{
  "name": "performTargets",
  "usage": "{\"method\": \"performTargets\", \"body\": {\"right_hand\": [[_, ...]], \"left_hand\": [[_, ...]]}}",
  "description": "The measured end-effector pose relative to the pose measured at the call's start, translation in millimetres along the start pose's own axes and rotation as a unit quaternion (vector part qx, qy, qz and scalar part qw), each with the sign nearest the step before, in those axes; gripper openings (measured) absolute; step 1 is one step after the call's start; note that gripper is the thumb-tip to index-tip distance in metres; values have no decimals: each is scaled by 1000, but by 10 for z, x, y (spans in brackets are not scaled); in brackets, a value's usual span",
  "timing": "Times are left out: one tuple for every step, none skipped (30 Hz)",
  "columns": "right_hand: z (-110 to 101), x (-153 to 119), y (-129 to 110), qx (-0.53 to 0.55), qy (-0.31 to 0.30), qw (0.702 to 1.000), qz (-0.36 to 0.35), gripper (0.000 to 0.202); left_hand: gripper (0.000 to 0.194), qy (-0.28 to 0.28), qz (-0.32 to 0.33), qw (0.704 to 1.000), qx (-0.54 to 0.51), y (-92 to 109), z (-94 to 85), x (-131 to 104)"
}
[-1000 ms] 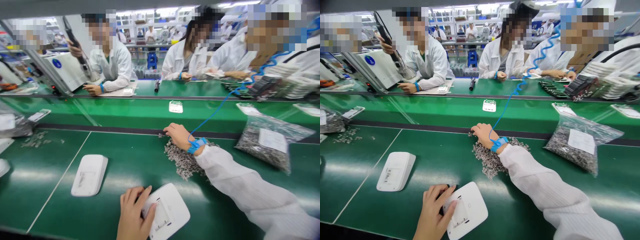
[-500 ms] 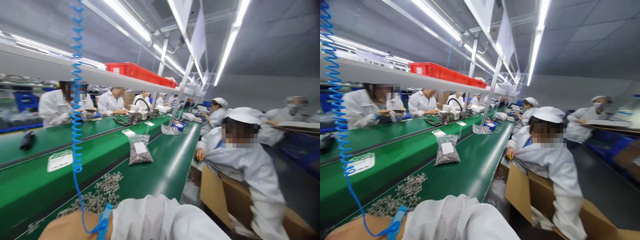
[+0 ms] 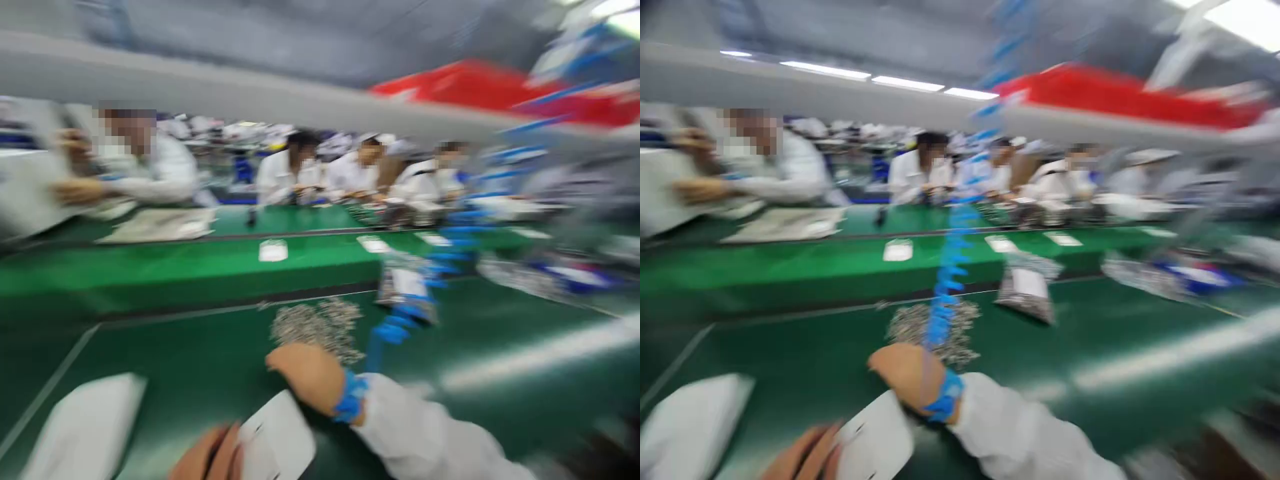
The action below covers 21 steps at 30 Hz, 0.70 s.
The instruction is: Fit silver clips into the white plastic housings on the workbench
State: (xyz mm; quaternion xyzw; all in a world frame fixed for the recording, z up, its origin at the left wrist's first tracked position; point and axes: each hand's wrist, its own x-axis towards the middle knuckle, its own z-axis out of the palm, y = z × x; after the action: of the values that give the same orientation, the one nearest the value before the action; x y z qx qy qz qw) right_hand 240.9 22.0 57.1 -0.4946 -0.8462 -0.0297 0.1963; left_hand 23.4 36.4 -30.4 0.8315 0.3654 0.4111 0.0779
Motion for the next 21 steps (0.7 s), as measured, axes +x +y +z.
{"method": "performTargets", "body": {"right_hand": [[46, -56, -54, -4, 28, 999, -18, 36], [68, -112, -69, 1, 27, 999, -45, 38], [69, -156, -63, 1, 17, 997, -74, 38], [53, -185, -56, 1, 18, 994, -108, 38], [26, -200, -67, -4, 10, 992, -122, 36], [-7, -205, -103, -4, -1, 991, -130, 35], [-36, -202, -164, -2, -11, 991, -135, 33], [-53, -195, -244, 1, -23, 991, -136, 31], [-50, -182, -331, 4, -34, 990, -135, 29], [-25, -163, -411, 4, -42, 990, -131, 26], [17, -138, -476, 1, -48, 991, -123, 23], [69, -109, -521, -4, -52, 992, -112, 21], [123, -78, -547, -8, -55, 994, -98, 20], [171, -47, -557, -9, -58, 995, -84, 19], [208, -19, -556, -7, -61, 995, -74, 17], [233, 3, -551, 0, -65, 996, -67, 16], [247, 20, -545, 9, -70, 995, -64, 16], [254, 30, -540, 18, -76, 995, -62, 15], [256, 35, -539, 29, -81, 994, -60, 15], [256, 35, -540, 39, -84, 994, -58, 14], [256, 34, -541, 49, -85, 994, -54, 13]], "left_hand": [[35, -1, -35, 998, 44, 35, -211, -191], [33, -12, -67, 995, 71, 102, -355, -301], [30, -34, -93, 992, 78, 168, -437, -338], [28, -54, -121, 989, 66, 216, -471, -322], [27, -75, -147, 985, 45, 242, -475, -277], [25, -95, -162, 982, 17, 255, -465, -223], [24, -105, -175, 979, -4, 263, -452, -171], [23, -108, -184, 977, -22, 272, -442, -131], [23, -107, -189, 975, -35, 283, -438, -104], [23, -104, -192, 975, -44, 293, -439, -91], [24, -101, -192, 975, -52, 301, -443, -90], [25, -99, -192, 975, -59, 304, -448, -96], [25, -98, -190, 975, -65, 304, -452, -105], [25, -97, -189, 975, -69, 302, -456, -114], [25, -95, -188, 975, -71, 299, -458, -121], [25, -93, -189, 975, -72, 298, -458, -126], [25, -92, -191, 975, -71, 297, -456, -127], [24, -91, -194, 974, -70, 298, -454, -127], [24, -90, -195, 974, -68, 300, -451, -125], [24, -89, -197, 974, -66, 302, -447, -124], [24, -88, -197, 974, -64, 304, -443, -124]]}}
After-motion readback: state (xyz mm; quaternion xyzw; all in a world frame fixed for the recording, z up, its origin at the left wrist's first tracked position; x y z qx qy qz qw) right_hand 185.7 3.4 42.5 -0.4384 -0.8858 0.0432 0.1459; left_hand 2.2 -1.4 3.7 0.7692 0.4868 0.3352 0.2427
